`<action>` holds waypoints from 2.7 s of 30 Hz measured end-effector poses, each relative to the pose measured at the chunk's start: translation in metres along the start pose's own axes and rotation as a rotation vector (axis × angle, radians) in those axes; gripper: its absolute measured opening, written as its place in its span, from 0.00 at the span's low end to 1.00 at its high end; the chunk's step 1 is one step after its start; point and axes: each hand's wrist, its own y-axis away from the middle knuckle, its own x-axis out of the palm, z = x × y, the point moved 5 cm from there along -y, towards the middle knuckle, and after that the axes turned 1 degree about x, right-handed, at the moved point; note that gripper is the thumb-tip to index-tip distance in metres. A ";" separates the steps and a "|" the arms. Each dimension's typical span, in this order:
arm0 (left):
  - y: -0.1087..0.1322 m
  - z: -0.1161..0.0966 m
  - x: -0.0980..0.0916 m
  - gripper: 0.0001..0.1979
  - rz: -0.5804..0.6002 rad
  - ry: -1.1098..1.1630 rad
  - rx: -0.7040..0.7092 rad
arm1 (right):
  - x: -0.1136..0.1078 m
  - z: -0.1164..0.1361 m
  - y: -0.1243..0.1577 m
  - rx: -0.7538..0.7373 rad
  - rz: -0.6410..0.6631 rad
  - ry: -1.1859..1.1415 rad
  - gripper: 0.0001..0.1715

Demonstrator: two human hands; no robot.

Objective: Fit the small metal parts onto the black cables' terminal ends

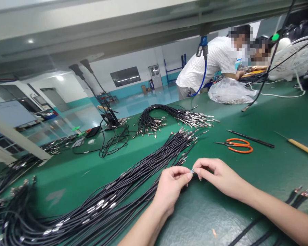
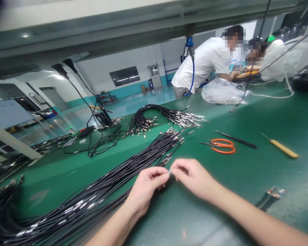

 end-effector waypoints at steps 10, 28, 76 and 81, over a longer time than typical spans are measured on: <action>-0.003 0.006 -0.001 0.13 0.005 0.016 -0.059 | 0.001 -0.001 0.000 0.020 -0.010 -0.017 0.12; -0.004 0.009 -0.002 0.07 0.092 0.105 -0.073 | 0.004 -0.003 -0.001 0.029 0.004 -0.075 0.12; -0.006 -0.006 -0.005 0.06 -0.059 -0.308 0.284 | -0.037 -0.056 -0.014 0.077 -0.116 0.508 0.20; -0.013 -0.011 -0.021 0.05 -0.260 -0.721 0.396 | -0.005 -0.037 -0.012 -0.075 -0.016 0.540 0.28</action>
